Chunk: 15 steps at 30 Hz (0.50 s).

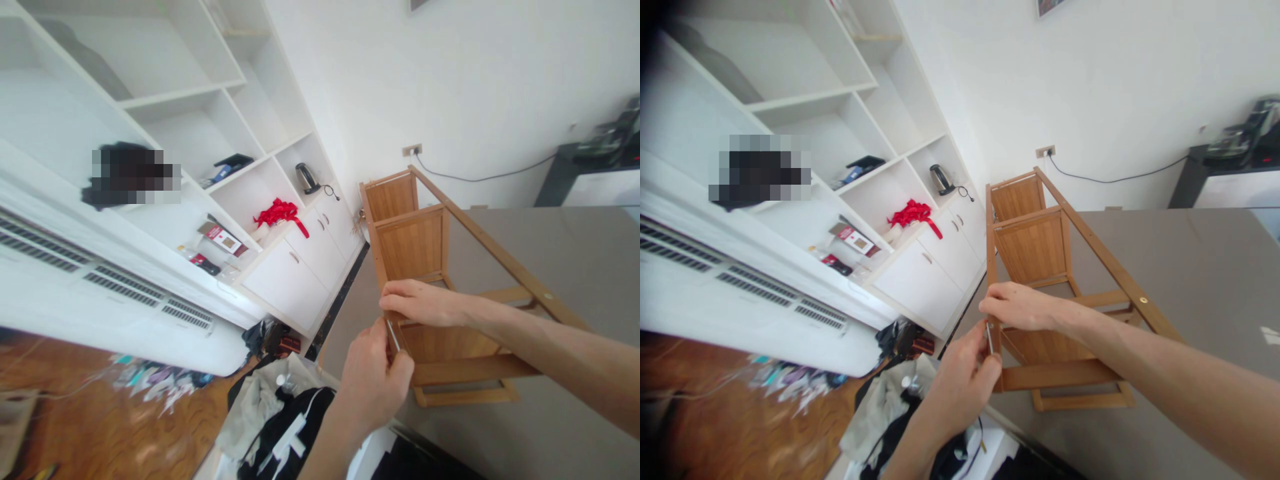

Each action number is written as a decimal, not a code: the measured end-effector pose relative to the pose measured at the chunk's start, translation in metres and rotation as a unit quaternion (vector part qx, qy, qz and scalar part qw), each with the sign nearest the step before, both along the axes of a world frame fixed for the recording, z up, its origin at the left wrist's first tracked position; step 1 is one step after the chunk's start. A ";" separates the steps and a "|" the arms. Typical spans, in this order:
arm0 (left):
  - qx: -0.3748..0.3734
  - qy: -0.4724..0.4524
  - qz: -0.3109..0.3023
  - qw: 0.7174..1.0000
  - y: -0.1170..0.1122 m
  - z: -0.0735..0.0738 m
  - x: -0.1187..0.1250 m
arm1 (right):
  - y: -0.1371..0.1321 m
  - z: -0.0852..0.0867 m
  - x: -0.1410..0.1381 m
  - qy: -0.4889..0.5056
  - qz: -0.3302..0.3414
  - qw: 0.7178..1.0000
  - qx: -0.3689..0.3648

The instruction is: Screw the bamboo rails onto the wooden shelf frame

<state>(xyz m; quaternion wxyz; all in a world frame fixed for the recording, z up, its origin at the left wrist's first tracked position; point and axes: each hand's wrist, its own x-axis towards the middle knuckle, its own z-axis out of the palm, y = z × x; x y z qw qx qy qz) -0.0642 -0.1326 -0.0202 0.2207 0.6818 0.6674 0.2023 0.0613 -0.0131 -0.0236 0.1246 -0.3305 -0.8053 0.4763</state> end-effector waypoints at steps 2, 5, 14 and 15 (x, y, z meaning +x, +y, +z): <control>0.003 0.006 -0.011 1.000 0.000 0.000 0.000 | 0.001 0.002 0.001 0.004 -0.002 1.000 0.003; 0.003 0.019 -0.031 0.999 0.002 -0.001 -0.003 | 0.001 0.002 0.002 0.005 0.001 1.000 0.004; -0.044 0.021 -0.043 0.998 -0.001 0.012 -0.010 | -0.002 0.004 0.003 -0.019 -0.028 0.998 0.049; -0.061 -0.022 -0.042 0.997 -0.004 0.012 -0.013 | -0.005 0.007 0.003 -0.031 -0.040 0.995 0.084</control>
